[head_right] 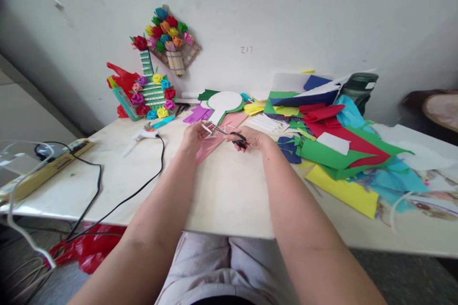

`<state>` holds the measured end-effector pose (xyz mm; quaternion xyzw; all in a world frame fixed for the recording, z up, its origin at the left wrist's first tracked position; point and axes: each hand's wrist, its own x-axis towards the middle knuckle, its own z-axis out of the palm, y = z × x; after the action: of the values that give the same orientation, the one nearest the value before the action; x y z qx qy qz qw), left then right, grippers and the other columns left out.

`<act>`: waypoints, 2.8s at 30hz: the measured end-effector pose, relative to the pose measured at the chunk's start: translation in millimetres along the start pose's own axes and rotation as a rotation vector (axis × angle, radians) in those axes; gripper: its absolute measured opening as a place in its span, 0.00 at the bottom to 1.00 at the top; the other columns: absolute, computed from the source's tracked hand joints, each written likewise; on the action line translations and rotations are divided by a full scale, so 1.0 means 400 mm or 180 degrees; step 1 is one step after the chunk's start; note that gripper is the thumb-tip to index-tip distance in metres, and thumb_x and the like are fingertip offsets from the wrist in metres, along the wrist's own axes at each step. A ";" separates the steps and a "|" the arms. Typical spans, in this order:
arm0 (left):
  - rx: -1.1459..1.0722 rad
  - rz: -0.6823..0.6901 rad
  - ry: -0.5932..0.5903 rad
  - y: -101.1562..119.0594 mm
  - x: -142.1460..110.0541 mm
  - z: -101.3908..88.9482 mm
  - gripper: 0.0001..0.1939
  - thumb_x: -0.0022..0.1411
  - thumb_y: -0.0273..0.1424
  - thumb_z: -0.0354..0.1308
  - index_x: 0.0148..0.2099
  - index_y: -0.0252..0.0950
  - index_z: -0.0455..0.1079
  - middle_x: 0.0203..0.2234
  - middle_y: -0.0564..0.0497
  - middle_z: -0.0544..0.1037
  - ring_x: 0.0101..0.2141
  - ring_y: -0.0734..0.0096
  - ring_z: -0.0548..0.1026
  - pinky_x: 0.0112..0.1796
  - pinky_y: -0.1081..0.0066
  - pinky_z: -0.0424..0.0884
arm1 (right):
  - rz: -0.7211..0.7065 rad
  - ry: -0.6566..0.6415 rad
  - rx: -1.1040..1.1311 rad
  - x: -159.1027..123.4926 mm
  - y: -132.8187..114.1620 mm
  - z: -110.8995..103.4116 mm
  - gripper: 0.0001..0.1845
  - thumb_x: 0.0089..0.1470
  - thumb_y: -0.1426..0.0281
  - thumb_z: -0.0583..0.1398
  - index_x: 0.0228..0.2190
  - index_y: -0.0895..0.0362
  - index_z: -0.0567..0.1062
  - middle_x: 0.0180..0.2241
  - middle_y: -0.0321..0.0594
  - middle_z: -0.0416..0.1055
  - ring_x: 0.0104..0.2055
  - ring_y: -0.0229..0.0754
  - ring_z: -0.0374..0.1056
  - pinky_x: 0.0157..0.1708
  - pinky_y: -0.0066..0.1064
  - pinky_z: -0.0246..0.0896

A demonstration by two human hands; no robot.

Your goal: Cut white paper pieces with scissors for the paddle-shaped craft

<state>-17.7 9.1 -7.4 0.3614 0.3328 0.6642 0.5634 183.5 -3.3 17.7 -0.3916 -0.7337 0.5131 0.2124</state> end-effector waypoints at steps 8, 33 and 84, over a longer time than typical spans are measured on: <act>-0.0191 -0.0041 0.0008 0.016 -0.019 0.007 0.07 0.51 0.30 0.54 0.33 0.31 0.66 0.31 0.43 0.76 0.32 0.66 0.75 0.37 0.66 0.70 | 0.0012 -0.0304 -0.0219 -0.006 -0.008 -0.004 0.23 0.45 0.55 0.57 0.32 0.64 0.71 0.16 0.36 0.67 0.13 0.29 0.58 0.11 0.22 0.45; -0.0151 -0.0104 -0.0096 -0.003 0.004 -0.005 0.06 0.51 0.29 0.53 0.32 0.31 0.66 0.30 0.43 0.76 0.36 0.61 0.75 0.37 0.64 0.70 | -0.0076 -0.0010 -0.0708 0.012 -0.021 0.027 0.23 0.38 0.50 0.60 0.20 0.59 0.66 0.14 0.32 0.63 0.14 0.29 0.56 0.14 0.23 0.53; -0.0218 -0.0176 0.0220 0.008 0.005 -0.001 0.05 0.51 0.27 0.53 0.33 0.31 0.65 0.28 0.43 0.76 0.35 0.61 0.75 0.38 0.63 0.70 | -0.0257 0.0100 -0.0978 0.019 -0.022 0.028 0.21 0.39 0.52 0.58 0.20 0.60 0.70 0.13 0.30 0.58 0.14 0.28 0.51 0.16 0.25 0.49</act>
<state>-19.9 10.6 -4.5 0.3094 0.3390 0.6715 0.5818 167.9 -5.4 20.7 -0.3977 -0.8152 0.3797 0.1819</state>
